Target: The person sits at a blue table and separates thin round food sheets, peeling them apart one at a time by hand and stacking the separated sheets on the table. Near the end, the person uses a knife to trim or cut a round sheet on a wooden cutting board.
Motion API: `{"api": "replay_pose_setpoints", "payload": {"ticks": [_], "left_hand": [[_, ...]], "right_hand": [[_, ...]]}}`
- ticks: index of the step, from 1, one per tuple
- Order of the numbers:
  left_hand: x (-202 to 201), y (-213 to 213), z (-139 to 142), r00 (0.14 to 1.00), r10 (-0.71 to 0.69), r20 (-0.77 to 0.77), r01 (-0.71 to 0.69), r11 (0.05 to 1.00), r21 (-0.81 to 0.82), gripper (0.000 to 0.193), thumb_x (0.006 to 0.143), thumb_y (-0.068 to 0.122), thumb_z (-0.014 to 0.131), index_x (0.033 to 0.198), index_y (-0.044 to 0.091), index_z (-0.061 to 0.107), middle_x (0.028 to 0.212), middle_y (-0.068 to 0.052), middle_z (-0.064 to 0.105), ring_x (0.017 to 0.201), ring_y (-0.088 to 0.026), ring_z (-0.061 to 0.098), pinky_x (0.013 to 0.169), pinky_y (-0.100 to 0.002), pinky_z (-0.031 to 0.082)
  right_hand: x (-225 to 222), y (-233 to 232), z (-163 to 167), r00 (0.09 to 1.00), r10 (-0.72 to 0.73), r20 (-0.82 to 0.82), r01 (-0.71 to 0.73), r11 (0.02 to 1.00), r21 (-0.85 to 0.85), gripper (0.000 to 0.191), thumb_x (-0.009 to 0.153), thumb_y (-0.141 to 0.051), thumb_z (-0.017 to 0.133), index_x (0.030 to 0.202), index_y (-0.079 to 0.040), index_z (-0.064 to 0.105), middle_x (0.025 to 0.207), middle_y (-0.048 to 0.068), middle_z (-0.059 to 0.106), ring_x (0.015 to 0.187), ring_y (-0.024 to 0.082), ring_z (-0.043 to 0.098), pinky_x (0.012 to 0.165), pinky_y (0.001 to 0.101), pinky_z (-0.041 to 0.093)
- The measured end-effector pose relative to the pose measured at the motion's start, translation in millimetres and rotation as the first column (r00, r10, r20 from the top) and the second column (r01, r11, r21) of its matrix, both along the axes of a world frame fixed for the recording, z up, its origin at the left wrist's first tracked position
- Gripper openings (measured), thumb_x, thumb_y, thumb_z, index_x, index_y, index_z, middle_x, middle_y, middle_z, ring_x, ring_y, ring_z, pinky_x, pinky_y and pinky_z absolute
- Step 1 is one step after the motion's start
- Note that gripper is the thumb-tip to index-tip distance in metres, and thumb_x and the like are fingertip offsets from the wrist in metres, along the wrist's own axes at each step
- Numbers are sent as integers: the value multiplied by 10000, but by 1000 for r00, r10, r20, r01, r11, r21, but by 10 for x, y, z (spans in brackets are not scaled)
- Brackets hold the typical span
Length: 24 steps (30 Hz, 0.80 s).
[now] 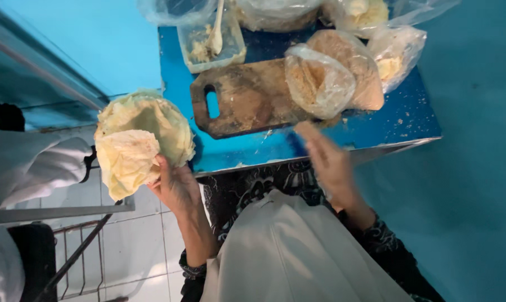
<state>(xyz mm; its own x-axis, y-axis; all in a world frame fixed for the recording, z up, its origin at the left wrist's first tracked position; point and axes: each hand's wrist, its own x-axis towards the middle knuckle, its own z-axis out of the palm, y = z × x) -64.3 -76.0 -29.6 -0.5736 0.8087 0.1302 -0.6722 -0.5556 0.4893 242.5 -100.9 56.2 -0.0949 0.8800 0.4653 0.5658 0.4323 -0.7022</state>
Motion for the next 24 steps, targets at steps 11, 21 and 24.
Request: {"api": "replay_pose_setpoints", "payload": {"ticks": [11, 21, 24], "left_hand": [[-47, -29, -58, 1000, 5, 29, -5, 1000, 6, 490, 1071, 17, 629, 1522, 79, 449, 1527, -134, 536, 1368, -289, 578, 1184, -536, 493], [-12, -23, -35, 999, -14, 39, 15, 1000, -26, 482, 1061, 17, 625, 1511, 79, 464, 1507, -140, 551, 1356, -291, 586, 1165, -532, 498], [-15, -56, -25, 999, 2, 41, -2, 1000, -17, 484, 1049, 12, 633, 1498, 89, 469, 1506, -127, 546, 1365, -280, 583, 1179, -527, 498]], "right_hand": [[215, 120, -411, 851, -170, -497, -109, 868, -484, 392, 1092, -124, 527, 1469, -55, 610, 1016, 5, 602, 648, 16, 411, 526, 165, 323], [-54, 53, -332, 943, 61, -328, -152, 954, -259, 380, 1090, -133, 552, 1454, -29, 583, 1220, 1, 735, 784, 10, 522, 660, 166, 450], [209, 172, -300, 953, -139, -268, 55, 953, -298, 411, 1113, -167, 545, 1504, -58, 609, 993, -2, 650, 724, 30, 459, 612, 188, 402]]}}
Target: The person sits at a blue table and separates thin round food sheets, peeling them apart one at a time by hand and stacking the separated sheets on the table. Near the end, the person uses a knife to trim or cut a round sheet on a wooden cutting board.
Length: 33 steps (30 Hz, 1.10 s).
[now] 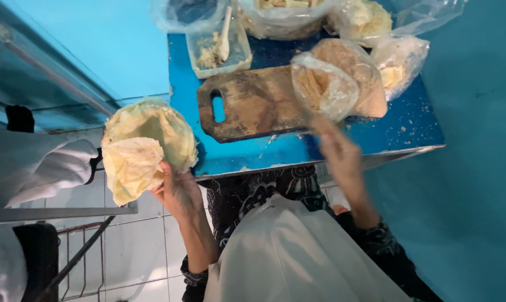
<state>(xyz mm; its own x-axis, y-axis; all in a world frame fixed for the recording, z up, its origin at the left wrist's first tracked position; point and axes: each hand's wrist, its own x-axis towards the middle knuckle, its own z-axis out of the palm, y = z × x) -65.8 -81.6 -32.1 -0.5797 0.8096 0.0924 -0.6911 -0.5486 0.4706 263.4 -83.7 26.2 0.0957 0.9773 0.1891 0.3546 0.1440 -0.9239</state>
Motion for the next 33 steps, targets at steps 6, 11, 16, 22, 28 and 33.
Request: {"api": "replay_pose_setpoints", "payload": {"ticks": [6, 11, 16, 22, 28, 33], "left_hand": [[6, 34, 1, 1000, 0, 13, 0, 1000, 15, 478, 1067, 13, 639, 1509, 77, 467, 1510, -130, 550, 1369, -291, 575, 1179, -531, 484], [-3, 28, 27, 1000, 7, -28, -8, 1000, -6, 508, 1039, 29, 647, 1502, 106, 453, 1508, -107, 542, 1374, -281, 573, 1179, -537, 490], [2, 92, 34, 1000, -24, -10, 24, 1000, 3, 483, 1067, 44, 639, 1514, 51, 457, 1517, -149, 544, 1364, -312, 584, 1169, -546, 494], [160, 281, 3, 996, -94, -5, 94, 994, 56, 521, 1043, 8, 639, 1519, 62, 436, 1512, -144, 534, 1375, -315, 576, 1167, -553, 500], [211, 268, 3, 994, -110, -25, 111, 994, 16, 503, 1059, 12, 634, 1517, 80, 438, 1514, -152, 534, 1368, -319, 573, 1160, -544, 493], [223, 290, 58, 991, -129, -43, 130, 991, 18, 512, 1058, 22, 637, 1524, 84, 435, 1518, -140, 531, 1382, -312, 571, 1177, -542, 500]], "right_hand": [[-35, -125, -143, 997, 60, -51, -65, 993, -102, 405, 1067, -149, 587, 1454, -30, 605, 1064, 13, 666, 756, 7, 496, 637, 166, 434], [112, -215, 153, 993, 26, -119, -33, 998, -55, 440, 1068, -141, 513, 1487, -8, 537, 1335, 42, 706, 741, 15, 474, 630, 163, 419], [112, -783, 233, 905, 417, 88, -413, 909, -66, 447, 1068, -122, 538, 1483, 44, 532, 1352, 79, 722, 1216, 138, 651, 1019, 275, 495], [365, -910, 188, 988, 143, -61, -156, 935, -319, 459, 1003, -163, 520, 1431, 2, 537, 1298, 33, 725, 1041, 68, 635, 789, 250, 596], [857, -1308, 319, 964, -181, 196, 206, 971, -117, 390, 1066, -119, 508, 1407, 16, 642, 1166, 52, 752, 644, 61, 436, 527, 203, 374], [973, -1463, 318, 970, -241, 5, 240, 962, -132, 378, 1019, -68, 533, 1371, 30, 628, 1214, 76, 745, 622, 38, 425, 500, 196, 360]]}}
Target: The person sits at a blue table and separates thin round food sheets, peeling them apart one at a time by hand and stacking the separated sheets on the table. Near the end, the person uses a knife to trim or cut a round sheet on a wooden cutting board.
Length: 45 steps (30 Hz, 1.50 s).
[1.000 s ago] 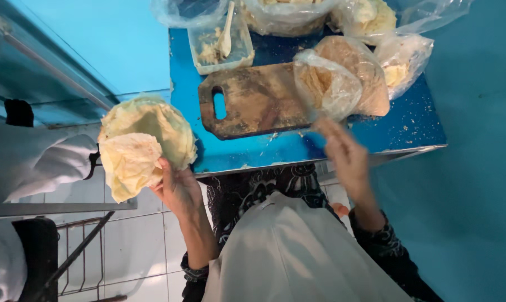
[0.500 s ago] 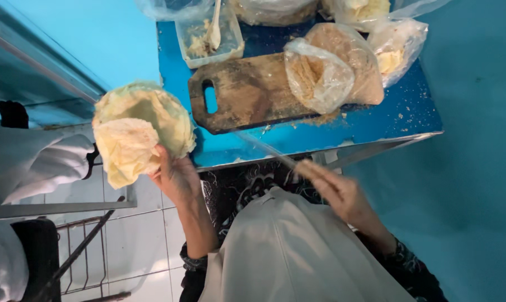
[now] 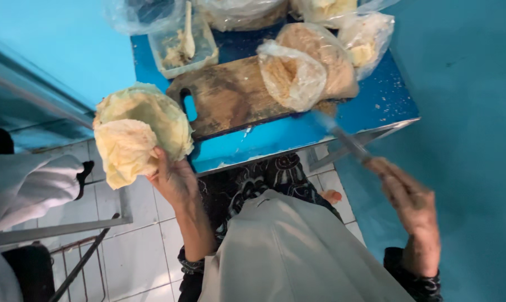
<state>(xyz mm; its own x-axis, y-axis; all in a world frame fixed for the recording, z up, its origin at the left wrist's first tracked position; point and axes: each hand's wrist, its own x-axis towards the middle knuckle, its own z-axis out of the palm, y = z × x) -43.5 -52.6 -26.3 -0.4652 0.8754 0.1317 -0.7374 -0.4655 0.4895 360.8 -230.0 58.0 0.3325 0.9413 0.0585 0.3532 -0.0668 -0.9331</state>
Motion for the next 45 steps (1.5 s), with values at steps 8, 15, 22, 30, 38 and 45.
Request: {"api": "replay_pose_setpoints", "payload": {"ticks": [8, 15, 22, 30, 38, 45], "left_hand": [[-60, -25, -48, 999, -34, -25, 35, 999, 19, 498, 1053, 53, 660, 1512, 64, 467, 1512, -131, 550, 1376, -308, 581, 1174, -535, 506], [-201, -48, -129, 999, 5, -46, -4, 1000, 21, 454, 1079, 46, 656, 1502, 45, 491, 1498, -141, 570, 1370, -299, 595, 1203, -532, 499], [-269, -68, -58, 998, 5, -65, -5, 1000, 0, 475, 1048, 59, 681, 1487, 85, 504, 1503, -120, 566, 1390, -296, 580, 1206, -543, 492], [-357, -144, -154, 999, 23, -47, -24, 1000, -13, 491, 1060, 66, 685, 1514, 71, 498, 1547, -116, 550, 1420, -286, 570, 1243, -536, 478], [-337, -122, -93, 999, 10, -37, -9, 1000, 16, 464, 1084, 49, 666, 1522, 58, 514, 1542, -120, 566, 1408, -267, 578, 1224, -482, 476], [-345, -187, -28, 998, 2, -55, -4, 1000, -28, 460, 1071, 49, 667, 1505, 68, 517, 1525, -121, 571, 1395, -275, 584, 1228, -515, 483]], "right_hand": [[434, 186, -275, 996, 69, 52, -76, 989, 127, 414, 1014, -107, 583, 1401, 40, 592, 1145, 97, 758, 602, 53, 475, 473, 211, 394], [553, 76, -143, 993, -41, -113, 59, 985, 160, 399, 1048, -156, 607, 1367, 82, 639, 1171, 142, 738, 679, 65, 466, 540, 217, 373], [188, 535, -129, 802, -444, 399, 257, 860, 442, 298, 1164, -68, 545, 1393, 98, 641, 1338, 184, 717, 1250, 277, 686, 1054, 381, 526], [-363, 725, -125, 790, -419, 448, 223, 877, 426, 264, 1117, -62, 556, 1351, 22, 646, 1279, 203, 724, 1196, 295, 711, 1026, 375, 529], [-252, 851, -130, 667, -503, 549, 335, 861, 382, 283, 1099, -108, 588, 1342, 9, 673, 1242, 192, 723, 1033, 280, 749, 887, 373, 573], [-148, 1177, -139, 413, -529, 741, 394, 838, 379, 345, 1051, -169, 652, 1393, -134, 681, 1160, 143, 746, 903, 350, 737, 749, 432, 588]]}}
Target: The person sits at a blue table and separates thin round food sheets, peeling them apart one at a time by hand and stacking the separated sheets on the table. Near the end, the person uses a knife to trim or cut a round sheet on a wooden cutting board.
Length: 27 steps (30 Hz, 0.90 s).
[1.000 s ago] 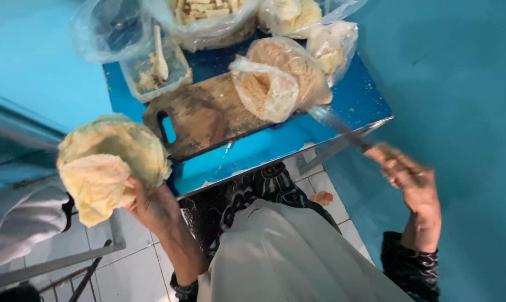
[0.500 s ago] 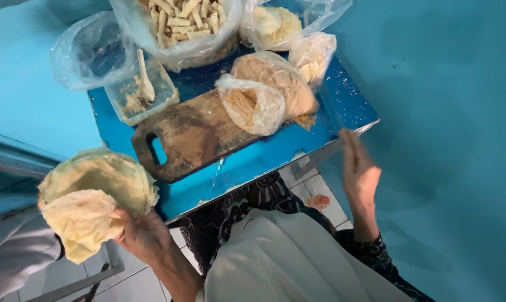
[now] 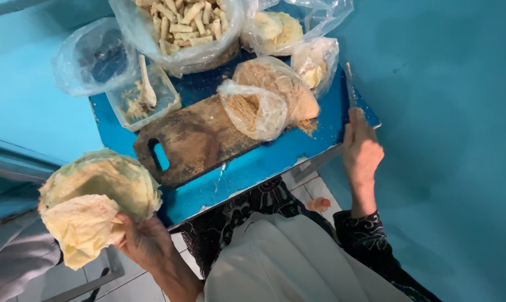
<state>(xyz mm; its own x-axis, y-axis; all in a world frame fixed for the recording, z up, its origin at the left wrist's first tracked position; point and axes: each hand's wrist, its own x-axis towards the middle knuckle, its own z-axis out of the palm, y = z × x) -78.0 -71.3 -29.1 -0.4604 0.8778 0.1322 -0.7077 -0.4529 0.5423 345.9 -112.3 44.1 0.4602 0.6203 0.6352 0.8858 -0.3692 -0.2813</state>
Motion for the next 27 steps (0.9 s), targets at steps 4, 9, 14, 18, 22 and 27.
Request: {"api": "replay_pose_setpoints", "payload": {"ticks": [4, 9, 14, 18, 22, 27], "left_hand": [[-15, -13, -21, 1000, 0, -7, 0, 1000, 13, 468, 1074, 52, 667, 1516, 62, 515, 1534, -125, 571, 1403, -280, 583, 1235, -520, 483], [19, -22, -25, 1000, 19, 7, -19, 1000, -5, 464, 1070, 12, 642, 1512, 67, 511, 1521, -138, 566, 1390, -292, 585, 1218, -542, 491], [90, -59, 92, 999, -11, 34, 11, 1000, -1, 495, 1044, -2, 613, 1515, 89, 492, 1516, -123, 565, 1388, -297, 580, 1188, -537, 487], [91, -86, 224, 999, 1, 51, 0, 1000, -14, 497, 1048, -13, 609, 1519, 81, 482, 1526, -115, 547, 1401, -284, 568, 1205, -536, 483], [74, -96, 323, 998, 49, 45, -46, 997, -62, 475, 1050, 0, 598, 1504, 74, 479, 1516, -126, 544, 1379, -289, 570, 1170, -538, 490], [76, -65, 375, 999, 38, 24, -36, 998, -57, 517, 1022, -24, 608, 1502, 95, 455, 1503, -110, 548, 1380, -268, 564, 1173, -504, 489]], "right_hand": [[-25, 122, -42, 1000, 26, 9, -24, 991, -134, 482, 950, -259, 757, 1420, -197, 667, 1036, 125, 721, 778, 354, 698, 632, 459, 560], [12, 263, -71, 957, 125, 261, -77, 979, -186, 628, 830, -339, 836, 1407, -187, 639, 963, 110, 651, 950, 361, 623, 728, 454, 552], [164, 320, -144, 959, 210, 189, -180, 970, -166, 553, 904, -268, 808, 1408, -119, 639, 1088, 113, 678, 1018, 354, 603, 829, 474, 540], [315, 246, -180, 981, 188, -43, -190, 980, -55, 343, 1080, -180, 711, 1397, -60, 654, 1156, 176, 699, 1048, 379, 659, 853, 488, 544], [301, 158, -185, 980, 194, 35, -192, 980, -58, 316, 1018, -229, 780, 1291, -88, 707, 1139, 162, 718, 1041, 381, 685, 863, 472, 552], [246, 148, -37, 982, 175, 77, -172, 984, -38, 371, 963, -287, 841, 1273, -113, 735, 1171, 153, 716, 1001, 341, 704, 834, 436, 555]]}}
